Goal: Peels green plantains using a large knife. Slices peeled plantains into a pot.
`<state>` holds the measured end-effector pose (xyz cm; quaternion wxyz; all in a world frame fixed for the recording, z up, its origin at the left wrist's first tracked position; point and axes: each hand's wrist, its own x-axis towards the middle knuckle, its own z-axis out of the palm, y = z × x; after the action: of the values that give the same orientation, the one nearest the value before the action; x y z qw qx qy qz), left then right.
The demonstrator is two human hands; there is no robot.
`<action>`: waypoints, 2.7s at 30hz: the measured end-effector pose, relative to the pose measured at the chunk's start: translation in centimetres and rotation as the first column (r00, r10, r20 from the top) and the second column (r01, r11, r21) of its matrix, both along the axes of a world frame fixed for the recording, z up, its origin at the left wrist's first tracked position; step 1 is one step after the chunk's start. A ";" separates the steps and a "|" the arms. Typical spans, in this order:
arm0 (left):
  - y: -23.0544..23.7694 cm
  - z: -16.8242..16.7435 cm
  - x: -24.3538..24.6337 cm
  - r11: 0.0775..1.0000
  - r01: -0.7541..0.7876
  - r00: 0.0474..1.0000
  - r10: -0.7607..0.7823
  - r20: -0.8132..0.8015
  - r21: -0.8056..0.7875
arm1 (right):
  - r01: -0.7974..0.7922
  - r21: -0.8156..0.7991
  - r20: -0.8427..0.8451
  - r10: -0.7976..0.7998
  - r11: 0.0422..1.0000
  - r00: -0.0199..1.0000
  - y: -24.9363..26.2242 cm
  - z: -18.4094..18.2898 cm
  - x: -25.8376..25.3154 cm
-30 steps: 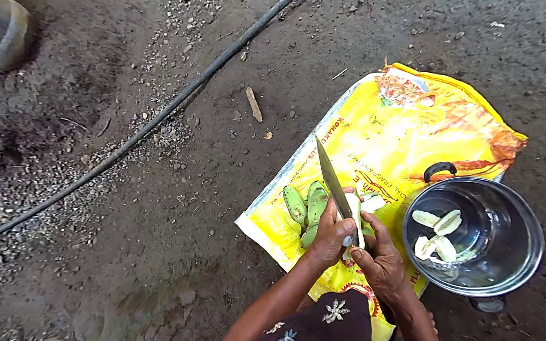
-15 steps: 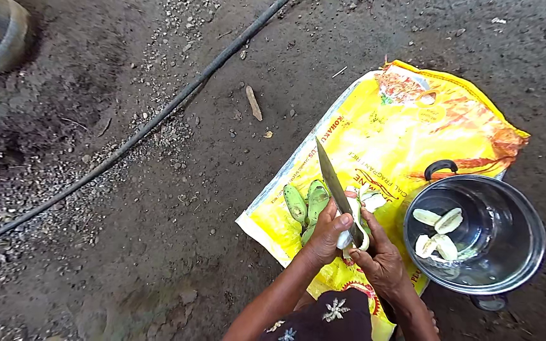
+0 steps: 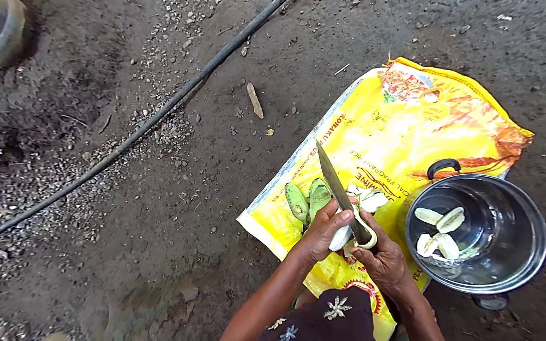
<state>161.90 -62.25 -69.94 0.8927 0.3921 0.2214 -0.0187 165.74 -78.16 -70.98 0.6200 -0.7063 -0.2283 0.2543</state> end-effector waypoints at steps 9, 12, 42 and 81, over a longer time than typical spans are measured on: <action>1.5 0.0 -0.1 0.982 0.190 0.973 -0.186 -0.134 0.018 | 0.080 -0.094 -0.230 -0.100 0.992 0.968 -0.5 0.1 0.5; 1.9 -0.6 -0.2 0.974 0.223 0.965 -0.226 -0.136 -0.033 | 0.161 -0.014 -0.553 -0.141 0.987 0.821 -0.8 -0.6 0.5; -0.4 0.9 4.7 0.877 -0.436 0.807 0.280 -0.519 -0.204 | 0.023 -0.204 0.152 0.009 0.979 0.988 1.5 1.6 -1.2; -1.3 0.6 3.1 0.953 -0.290 0.895 0.304 -0.328 0.092 | 0.002 -0.115 -0.036 -0.007 0.993 0.999 1.5 1.4 -0.5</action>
<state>165.02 -63.51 -69.38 0.8255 0.3626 0.4289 0.0550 165.21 -76.66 -69.60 0.5829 -0.7366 -0.2004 0.2784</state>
